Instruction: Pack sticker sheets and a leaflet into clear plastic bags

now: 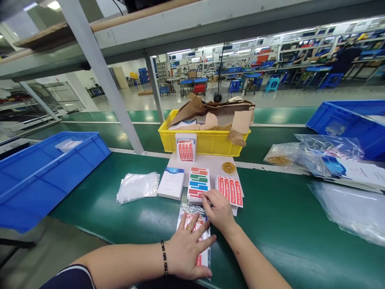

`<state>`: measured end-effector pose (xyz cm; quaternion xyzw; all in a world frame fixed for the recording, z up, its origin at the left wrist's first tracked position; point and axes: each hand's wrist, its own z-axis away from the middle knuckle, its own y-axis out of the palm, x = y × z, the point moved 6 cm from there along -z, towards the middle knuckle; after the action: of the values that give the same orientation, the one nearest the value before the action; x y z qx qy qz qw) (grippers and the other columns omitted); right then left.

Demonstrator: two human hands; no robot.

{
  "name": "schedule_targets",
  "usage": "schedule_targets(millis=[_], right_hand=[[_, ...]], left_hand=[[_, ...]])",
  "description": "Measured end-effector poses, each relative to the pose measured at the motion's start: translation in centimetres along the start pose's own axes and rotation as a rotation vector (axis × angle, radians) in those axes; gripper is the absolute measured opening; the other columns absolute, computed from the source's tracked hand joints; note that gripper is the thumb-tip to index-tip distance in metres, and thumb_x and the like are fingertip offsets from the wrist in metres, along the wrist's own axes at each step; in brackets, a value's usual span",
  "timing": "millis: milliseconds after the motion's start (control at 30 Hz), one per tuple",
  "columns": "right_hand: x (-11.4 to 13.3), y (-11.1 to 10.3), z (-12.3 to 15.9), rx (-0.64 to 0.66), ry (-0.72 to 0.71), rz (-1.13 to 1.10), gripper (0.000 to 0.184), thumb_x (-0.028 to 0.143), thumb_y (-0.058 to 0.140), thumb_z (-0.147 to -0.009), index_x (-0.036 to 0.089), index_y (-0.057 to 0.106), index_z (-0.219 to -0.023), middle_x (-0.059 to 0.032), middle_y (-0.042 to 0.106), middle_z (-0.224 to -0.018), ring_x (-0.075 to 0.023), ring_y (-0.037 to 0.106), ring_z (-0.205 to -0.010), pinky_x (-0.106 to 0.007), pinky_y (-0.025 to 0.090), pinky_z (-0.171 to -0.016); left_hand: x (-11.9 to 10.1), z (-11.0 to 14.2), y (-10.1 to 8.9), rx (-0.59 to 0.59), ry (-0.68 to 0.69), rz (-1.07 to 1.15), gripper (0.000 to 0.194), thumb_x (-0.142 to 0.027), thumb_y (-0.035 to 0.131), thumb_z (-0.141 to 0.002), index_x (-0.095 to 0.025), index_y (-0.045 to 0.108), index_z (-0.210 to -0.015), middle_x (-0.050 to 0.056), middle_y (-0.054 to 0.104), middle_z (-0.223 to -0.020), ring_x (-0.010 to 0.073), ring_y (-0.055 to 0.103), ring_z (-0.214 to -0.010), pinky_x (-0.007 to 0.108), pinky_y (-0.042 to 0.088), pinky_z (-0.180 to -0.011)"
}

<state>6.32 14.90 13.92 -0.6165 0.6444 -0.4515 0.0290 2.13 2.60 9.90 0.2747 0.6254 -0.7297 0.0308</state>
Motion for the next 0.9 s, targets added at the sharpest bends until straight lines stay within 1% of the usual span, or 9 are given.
schedule_targets(millis=[67,167,233,267,333,367,533,700,900], right_hand=[[-0.1,-0.3,0.0,-0.015,-0.014,0.006,0.012,0.021,0.045,-0.079,0.019,0.057,-0.079,-0.0051,0.058,-0.071,-0.0177,0.055,-0.069,-0.031,0.044,-0.064],[-0.4,-0.9,-0.1,-0.052,-0.02,-0.009,0.01,0.021,0.047,-0.078,0.019,0.056,-0.079,-0.0051,0.059,-0.071,-0.0181,0.056,-0.068,-0.031,0.044,-0.064],[-0.4,-1.3,-0.2,-0.071,-0.017,-0.018,0.01,0.022,0.047,-0.078,0.02,0.057,-0.079,-0.0048,0.06,-0.072,-0.0182,0.057,-0.067,-0.031,0.044,-0.063],[-0.3,-1.4,-0.2,-0.075,-0.018,-0.019,0.01,0.022,0.047,-0.078,0.02,0.057,-0.078,-0.0046,0.06,-0.071,-0.0182,0.057,-0.067,-0.031,0.044,-0.062],[-0.1,-1.4,-0.2,-0.079,-0.026,-0.018,0.01,0.022,0.047,-0.078,0.02,0.057,-0.078,-0.0045,0.06,-0.07,-0.0183,0.057,-0.066,-0.031,0.044,-0.062],[0.0,-1.4,-0.2,-0.077,-0.032,-0.016,0.01,0.022,0.047,-0.078,0.02,0.057,-0.077,-0.0046,0.06,-0.07,-0.0184,0.056,-0.066,-0.031,0.044,-0.062],[0.3,-1.1,-0.1,-0.053,-0.042,-0.018,0.01,0.02,0.047,-0.079,0.02,0.056,-0.078,-0.0049,0.059,-0.071,-0.0184,0.056,-0.067,-0.031,0.044,-0.062],[0.3,-1.2,0.0,-0.063,-0.055,-0.025,0.009,0.019,0.047,-0.079,0.019,0.055,-0.079,-0.0053,0.058,-0.071,-0.0185,0.055,-0.067,-0.031,0.043,-0.062],[0.9,-0.6,0.0,0.016,-0.047,-0.12,0.011,0.02,0.046,-0.08,0.02,0.057,-0.079,-0.0051,0.058,-0.072,-0.0183,0.055,-0.068,-0.031,0.044,-0.062]], left_hand=[[0.0,0.3,-1.1,-0.094,0.06,0.044,0.072,-0.061,0.037,-0.073,-0.024,0.021,-0.132,0.01,0.017,-0.141,0.0354,0.005,-0.128,0.06,0.007,-0.097],[1.7,1.5,-4.3,-0.346,0.082,0.086,0.046,-0.039,0.041,-0.078,-0.02,0.041,-0.12,0.011,0.04,-0.127,0.027,0.028,-0.122,0.044,0.025,-0.097],[4.8,2.6,-7.0,-0.496,-0.071,0.083,0.028,-0.027,0.036,-0.081,-0.019,0.053,-0.101,0.01,0.054,-0.105,0.0203,0.046,-0.104,0.034,0.034,-0.089],[7.1,3.4,-8.3,-0.549,-0.231,0.067,0.026,-0.025,0.032,-0.082,-0.018,0.054,-0.093,0.01,0.057,-0.094,0.0185,0.05,-0.094,0.031,0.037,-0.083],[12.4,5.6,-10.2,-0.535,-0.657,-0.014,0.028,-0.027,0.026,-0.084,-0.019,0.053,-0.086,0.008,0.058,-0.087,0.0165,0.052,-0.086,0.027,0.037,-0.077],[14.5,6.5,-11.0,-0.518,-0.752,-0.032,0.03,-0.028,0.024,-0.085,-0.018,0.053,-0.085,0.008,0.058,-0.085,0.0171,0.052,-0.083,0.027,0.037,-0.074],[21.6,9.8,-11.6,-0.339,-0.963,-0.017,0.017,-0.031,0.052,-0.069,-0.015,0.054,-0.066,0.006,0.06,-0.067,0.0174,0.054,-0.065,0.025,0.035,-0.058],[22.7,10.1,-11.3,-0.252,-0.939,-0.019,0.008,-0.019,0.05,-0.067,-0.015,0.055,-0.061,0.004,0.061,-0.067,0.0151,0.054,-0.064,0.022,0.033,-0.056],[18.0,8.3,-13.0,-0.357,-0.78,-0.086,0.024,-0.024,0.036,-0.078,-0.016,0.056,-0.069,0.006,0.061,-0.074,0.016,0.053,-0.071,0.024,0.033,-0.061]])
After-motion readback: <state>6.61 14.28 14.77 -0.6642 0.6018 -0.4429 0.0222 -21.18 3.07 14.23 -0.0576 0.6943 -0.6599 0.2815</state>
